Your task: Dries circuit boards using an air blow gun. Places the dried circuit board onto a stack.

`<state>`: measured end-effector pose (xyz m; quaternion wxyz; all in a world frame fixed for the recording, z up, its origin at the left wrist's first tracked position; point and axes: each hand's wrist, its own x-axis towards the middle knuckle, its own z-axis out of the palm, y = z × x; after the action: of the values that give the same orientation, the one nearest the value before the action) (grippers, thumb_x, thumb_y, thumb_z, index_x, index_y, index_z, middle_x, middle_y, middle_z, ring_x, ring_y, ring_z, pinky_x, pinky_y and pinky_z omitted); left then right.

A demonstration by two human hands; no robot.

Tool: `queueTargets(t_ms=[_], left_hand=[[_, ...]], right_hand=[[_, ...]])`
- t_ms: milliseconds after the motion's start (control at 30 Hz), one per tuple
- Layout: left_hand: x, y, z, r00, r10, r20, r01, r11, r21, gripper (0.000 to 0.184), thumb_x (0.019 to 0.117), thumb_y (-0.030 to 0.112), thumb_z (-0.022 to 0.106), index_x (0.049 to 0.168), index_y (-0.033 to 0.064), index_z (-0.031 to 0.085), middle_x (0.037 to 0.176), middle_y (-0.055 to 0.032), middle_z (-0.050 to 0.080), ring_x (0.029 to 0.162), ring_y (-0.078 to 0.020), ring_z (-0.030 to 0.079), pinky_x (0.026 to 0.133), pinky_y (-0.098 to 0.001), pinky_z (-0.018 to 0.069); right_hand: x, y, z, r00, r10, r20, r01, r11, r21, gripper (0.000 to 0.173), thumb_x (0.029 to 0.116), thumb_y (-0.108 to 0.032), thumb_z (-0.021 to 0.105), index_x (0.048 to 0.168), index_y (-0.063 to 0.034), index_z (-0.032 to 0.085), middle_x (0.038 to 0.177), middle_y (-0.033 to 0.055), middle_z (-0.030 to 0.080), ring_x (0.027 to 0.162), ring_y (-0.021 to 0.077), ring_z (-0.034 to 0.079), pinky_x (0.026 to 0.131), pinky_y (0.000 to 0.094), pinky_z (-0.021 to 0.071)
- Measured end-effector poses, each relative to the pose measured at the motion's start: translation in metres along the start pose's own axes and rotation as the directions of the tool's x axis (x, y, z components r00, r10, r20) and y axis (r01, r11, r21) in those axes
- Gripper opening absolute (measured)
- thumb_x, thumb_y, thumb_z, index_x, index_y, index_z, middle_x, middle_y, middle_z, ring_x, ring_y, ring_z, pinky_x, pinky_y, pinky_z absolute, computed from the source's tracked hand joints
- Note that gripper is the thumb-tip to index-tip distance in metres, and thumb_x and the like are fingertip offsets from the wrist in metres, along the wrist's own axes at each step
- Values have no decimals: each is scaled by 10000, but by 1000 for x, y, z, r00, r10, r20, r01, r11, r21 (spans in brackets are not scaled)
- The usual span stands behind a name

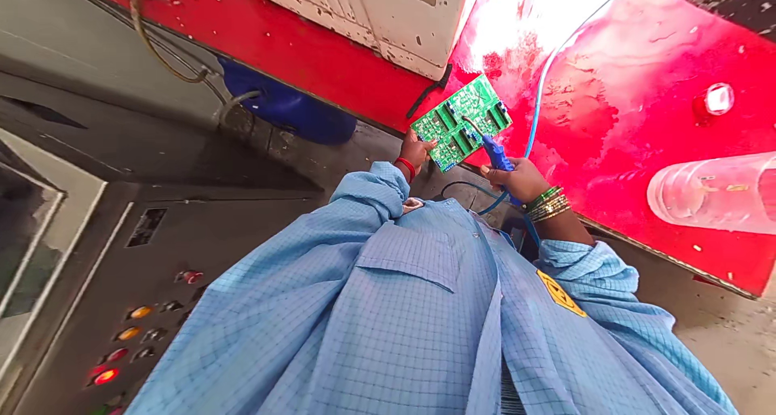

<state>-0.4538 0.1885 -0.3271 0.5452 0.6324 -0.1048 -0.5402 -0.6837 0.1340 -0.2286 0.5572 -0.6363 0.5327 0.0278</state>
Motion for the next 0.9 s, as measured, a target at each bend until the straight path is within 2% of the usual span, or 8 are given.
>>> queueTargets(t_ms=[100,233,333,467,633,733,900], left_hand=[[1,-1,-1,1000,1,5,-1,1000,5,663,970,-92,579,1527,58,251,1410,-232,492,1090,-300,649,854,-436,587],[0,0,0,1000,-5,-1,5,1000,19,683,970,-82,588,1539,68,242,1424,-233,484,1099,-301,642,856,-431,580],[-1,1,-1,1000,-1,0,1,999,33,677,967,-80,596,1531,55,247,1424,-235,482,1106,-303,636,857,-436,578],[-1,1,0,1000,0,3,-1,999,43,673,970,-76,592,1535,59,251,1415,-229,490,1083,-293,643,844,-421,579],[-2,1,-1,1000,10,5,-11,999,38,665,972,-80,580,1530,63,249,1386,-232,505,1057,-291,649,829,-425,583],[-3,2,1,1000,2,-2,-2,999,39,667,970,-79,586,1531,75,258,1379,-225,510,1048,-284,651,823,-416,583],[-1,0,2,1000,22,-21,-21,999,34,648,964,-82,595,1513,65,285,1341,-218,527,1000,-266,656,792,-395,584]], right_hand=[[-8,17,-9,999,45,-29,-43,998,53,297,988,-299,684,1106,-25,677,784,21,648,659,83,597,664,295,517],[-24,39,-14,994,87,-66,-77,987,138,245,1012,-274,652,1040,-31,662,734,-8,645,629,57,604,644,253,521],[-38,44,-9,993,114,-31,-109,983,149,204,1015,-231,642,1048,-31,664,738,-23,639,638,46,602,653,241,522],[-46,46,1,992,116,41,-120,986,120,225,996,-257,660,1065,-43,668,746,-33,626,644,45,594,663,247,522],[-31,49,-8,991,128,-34,-122,982,143,249,1015,-262,644,1036,-14,664,728,-9,629,629,62,600,655,264,526],[-16,49,-22,983,148,-105,-126,973,193,312,1021,-314,641,1056,-5,657,726,3,626,618,79,600,639,274,532],[2,26,-38,977,137,-161,-95,964,248,323,1003,-345,660,1050,-26,646,690,-13,601,568,74,572,592,267,516]])
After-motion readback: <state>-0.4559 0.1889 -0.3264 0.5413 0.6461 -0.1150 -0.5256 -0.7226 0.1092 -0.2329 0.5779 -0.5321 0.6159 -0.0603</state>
